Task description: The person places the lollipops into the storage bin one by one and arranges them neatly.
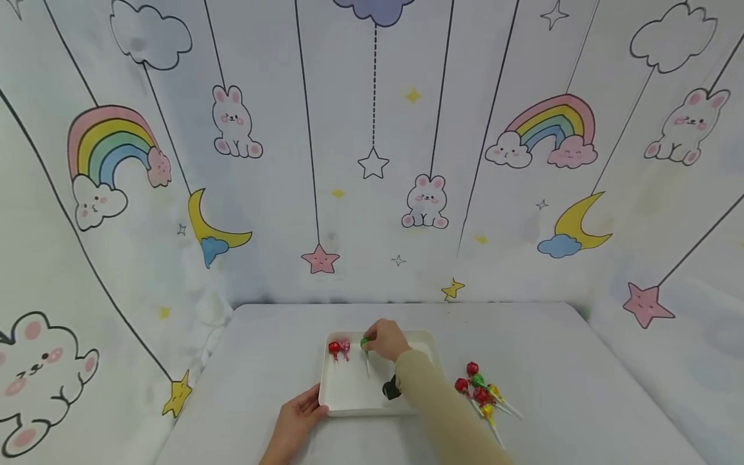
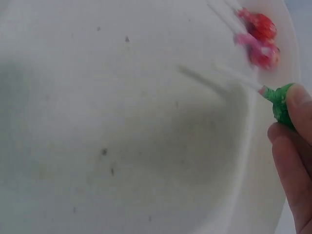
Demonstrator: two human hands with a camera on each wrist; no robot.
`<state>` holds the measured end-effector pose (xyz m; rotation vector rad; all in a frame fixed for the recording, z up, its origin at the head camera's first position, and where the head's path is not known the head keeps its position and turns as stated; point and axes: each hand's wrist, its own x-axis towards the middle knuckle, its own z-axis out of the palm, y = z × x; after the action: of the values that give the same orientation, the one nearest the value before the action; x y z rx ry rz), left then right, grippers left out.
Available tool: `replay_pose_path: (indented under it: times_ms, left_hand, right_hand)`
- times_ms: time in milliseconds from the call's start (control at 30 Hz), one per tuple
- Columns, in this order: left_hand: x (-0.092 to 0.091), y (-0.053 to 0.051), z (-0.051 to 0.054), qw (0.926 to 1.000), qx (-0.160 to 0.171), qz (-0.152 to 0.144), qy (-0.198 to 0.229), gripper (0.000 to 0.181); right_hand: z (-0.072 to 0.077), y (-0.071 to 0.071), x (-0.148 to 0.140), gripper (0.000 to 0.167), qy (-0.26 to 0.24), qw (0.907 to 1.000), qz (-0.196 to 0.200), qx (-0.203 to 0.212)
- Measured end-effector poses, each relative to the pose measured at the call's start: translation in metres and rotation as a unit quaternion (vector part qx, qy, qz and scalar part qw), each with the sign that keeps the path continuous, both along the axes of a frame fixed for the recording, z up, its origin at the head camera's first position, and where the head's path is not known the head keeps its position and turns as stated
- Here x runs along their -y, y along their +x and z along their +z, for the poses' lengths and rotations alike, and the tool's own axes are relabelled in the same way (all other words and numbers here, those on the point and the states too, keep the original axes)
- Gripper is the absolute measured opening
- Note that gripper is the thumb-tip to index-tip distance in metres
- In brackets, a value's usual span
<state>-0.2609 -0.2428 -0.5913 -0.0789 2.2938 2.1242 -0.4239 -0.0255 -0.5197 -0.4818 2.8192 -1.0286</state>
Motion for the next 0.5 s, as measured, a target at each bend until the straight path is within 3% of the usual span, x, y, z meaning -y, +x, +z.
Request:
replay_pose_path:
  times_ms: [200,500]
  left_hand:
    - [-0.002,0.001,-0.002,0.9998,-0.001,-0.017,-0.006,0.069]
    - [0.001,0.0,-0.001,0.9998,-0.006,-0.021,0.001,0.07]
  right_hand:
    - [-0.024,0.003,0.022,0.017,0.037,0.9988,-0.028,-0.011]
    - [-0.025,-0.001,0.038,0.011,0.058,0.9973,-0.025,-0.036]
